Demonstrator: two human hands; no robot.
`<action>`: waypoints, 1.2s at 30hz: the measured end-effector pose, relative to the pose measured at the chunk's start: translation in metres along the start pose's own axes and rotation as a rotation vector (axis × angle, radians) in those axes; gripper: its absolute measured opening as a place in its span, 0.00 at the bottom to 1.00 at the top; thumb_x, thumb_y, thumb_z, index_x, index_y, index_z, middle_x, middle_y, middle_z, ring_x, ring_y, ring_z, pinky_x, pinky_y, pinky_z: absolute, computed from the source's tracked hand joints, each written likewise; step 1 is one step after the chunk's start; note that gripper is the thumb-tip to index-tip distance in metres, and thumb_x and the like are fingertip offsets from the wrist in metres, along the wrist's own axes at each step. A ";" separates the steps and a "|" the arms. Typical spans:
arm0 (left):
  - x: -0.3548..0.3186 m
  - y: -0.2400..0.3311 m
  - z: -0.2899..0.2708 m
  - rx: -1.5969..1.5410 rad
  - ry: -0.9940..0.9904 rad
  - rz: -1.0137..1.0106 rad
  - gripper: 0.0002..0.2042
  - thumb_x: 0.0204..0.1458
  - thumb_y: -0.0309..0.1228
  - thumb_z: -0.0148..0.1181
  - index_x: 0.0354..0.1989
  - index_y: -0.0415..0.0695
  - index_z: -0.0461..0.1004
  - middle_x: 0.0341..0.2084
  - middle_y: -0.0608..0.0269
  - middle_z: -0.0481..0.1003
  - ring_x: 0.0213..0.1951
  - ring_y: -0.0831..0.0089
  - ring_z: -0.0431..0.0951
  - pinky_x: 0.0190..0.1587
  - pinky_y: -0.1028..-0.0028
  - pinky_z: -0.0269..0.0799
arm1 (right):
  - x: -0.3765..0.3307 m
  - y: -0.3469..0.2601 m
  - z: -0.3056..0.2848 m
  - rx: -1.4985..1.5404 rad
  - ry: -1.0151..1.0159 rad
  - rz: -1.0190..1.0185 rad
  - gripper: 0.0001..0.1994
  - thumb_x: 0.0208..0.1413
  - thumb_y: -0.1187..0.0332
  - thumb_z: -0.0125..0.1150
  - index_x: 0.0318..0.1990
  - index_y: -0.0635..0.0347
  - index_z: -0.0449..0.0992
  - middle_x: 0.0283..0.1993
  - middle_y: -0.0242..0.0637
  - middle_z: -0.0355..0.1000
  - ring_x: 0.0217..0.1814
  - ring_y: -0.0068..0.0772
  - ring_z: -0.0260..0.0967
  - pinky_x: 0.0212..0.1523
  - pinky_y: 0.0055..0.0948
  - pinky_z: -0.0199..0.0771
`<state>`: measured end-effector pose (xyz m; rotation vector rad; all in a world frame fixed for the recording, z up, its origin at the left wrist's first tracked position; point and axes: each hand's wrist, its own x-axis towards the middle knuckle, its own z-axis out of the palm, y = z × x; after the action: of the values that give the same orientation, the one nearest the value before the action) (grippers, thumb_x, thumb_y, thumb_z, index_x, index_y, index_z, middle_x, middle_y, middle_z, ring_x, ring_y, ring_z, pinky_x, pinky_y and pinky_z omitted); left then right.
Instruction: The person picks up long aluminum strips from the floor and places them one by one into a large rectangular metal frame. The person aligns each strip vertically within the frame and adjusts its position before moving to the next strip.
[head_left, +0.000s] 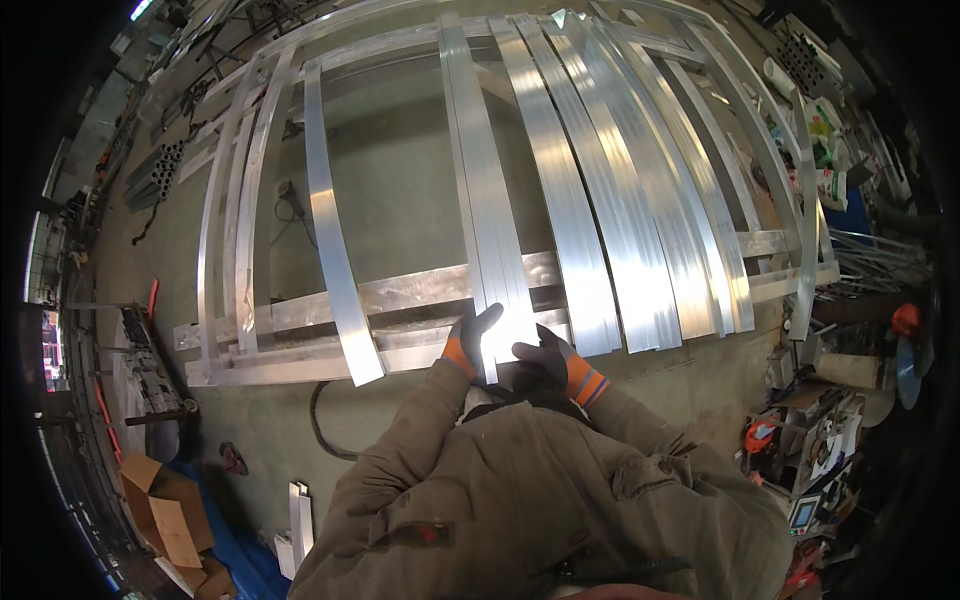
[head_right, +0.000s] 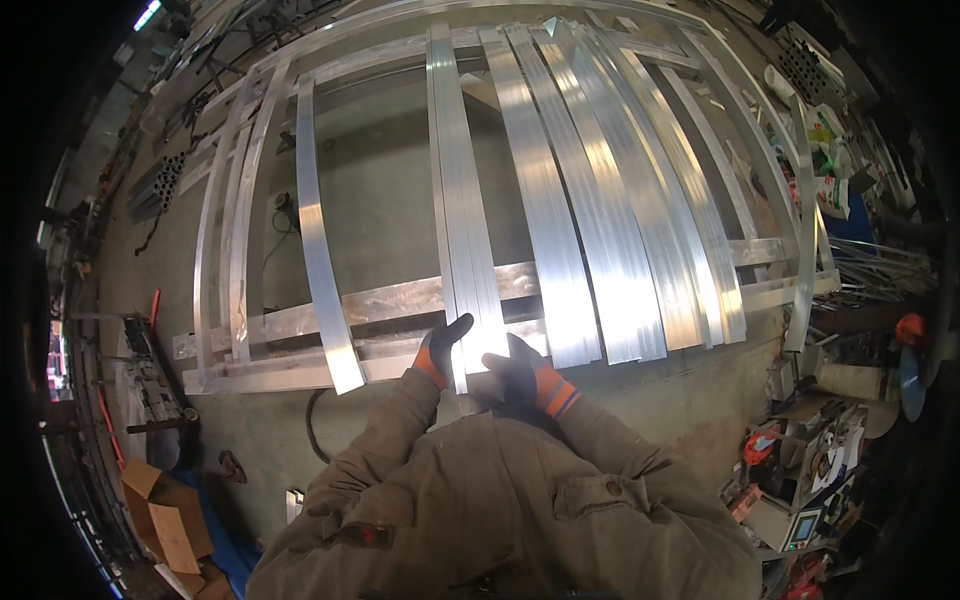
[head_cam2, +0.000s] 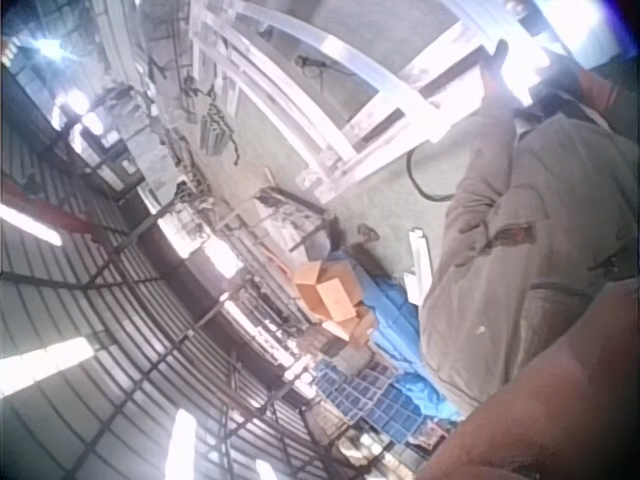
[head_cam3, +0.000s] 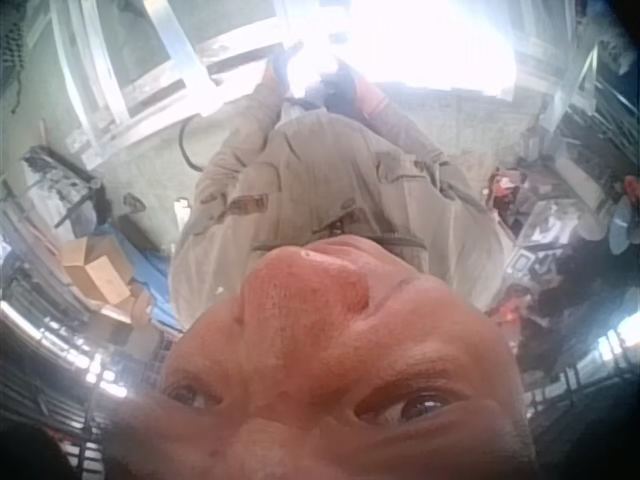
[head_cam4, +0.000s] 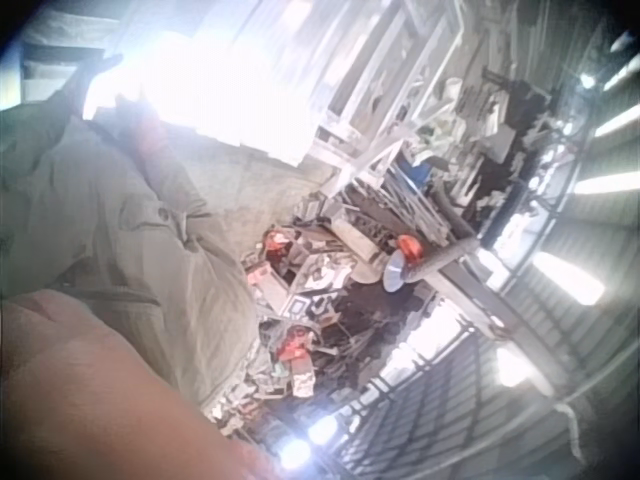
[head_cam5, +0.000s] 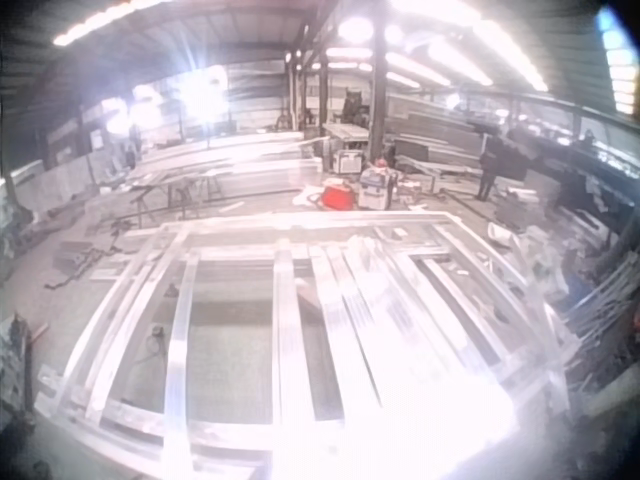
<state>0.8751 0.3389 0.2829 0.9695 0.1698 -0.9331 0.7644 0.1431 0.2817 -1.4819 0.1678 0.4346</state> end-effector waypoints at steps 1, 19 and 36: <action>0.002 -0.003 -0.002 -0.017 0.005 -0.020 0.26 0.68 0.42 0.64 0.67 0.37 0.73 0.53 0.55 0.82 0.53 0.64 0.83 0.57 0.65 0.79 | 0.000 0.002 0.001 0.162 0.022 0.063 0.21 0.67 0.58 0.63 0.58 0.66 0.76 0.48 0.40 0.78 0.48 0.33 0.75 0.49 0.37 0.77; 0.011 -0.001 -0.018 -0.134 -0.103 -0.137 0.29 0.68 0.38 0.65 0.72 0.36 0.69 0.62 0.50 0.79 0.62 0.57 0.81 0.64 0.57 0.80 | -0.015 -0.006 -0.007 0.538 -0.129 -0.048 0.28 0.75 0.57 0.55 0.73 0.69 0.68 0.74 0.48 0.72 0.74 0.46 0.71 0.71 0.45 0.73; 0.037 -0.044 -0.030 0.932 0.384 0.210 0.32 0.59 0.48 0.74 0.63 0.37 0.75 0.51 0.49 0.83 0.53 0.57 0.82 0.59 0.59 0.78 | -0.025 0.062 -0.013 -0.148 0.294 -0.170 0.26 0.70 0.50 0.64 0.59 0.66 0.75 0.47 0.37 0.75 0.47 0.32 0.76 0.47 0.38 0.80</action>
<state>0.8734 0.3293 0.2191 1.9880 -0.0626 -0.6033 0.7195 0.1274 0.2322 -1.6874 0.2438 0.0919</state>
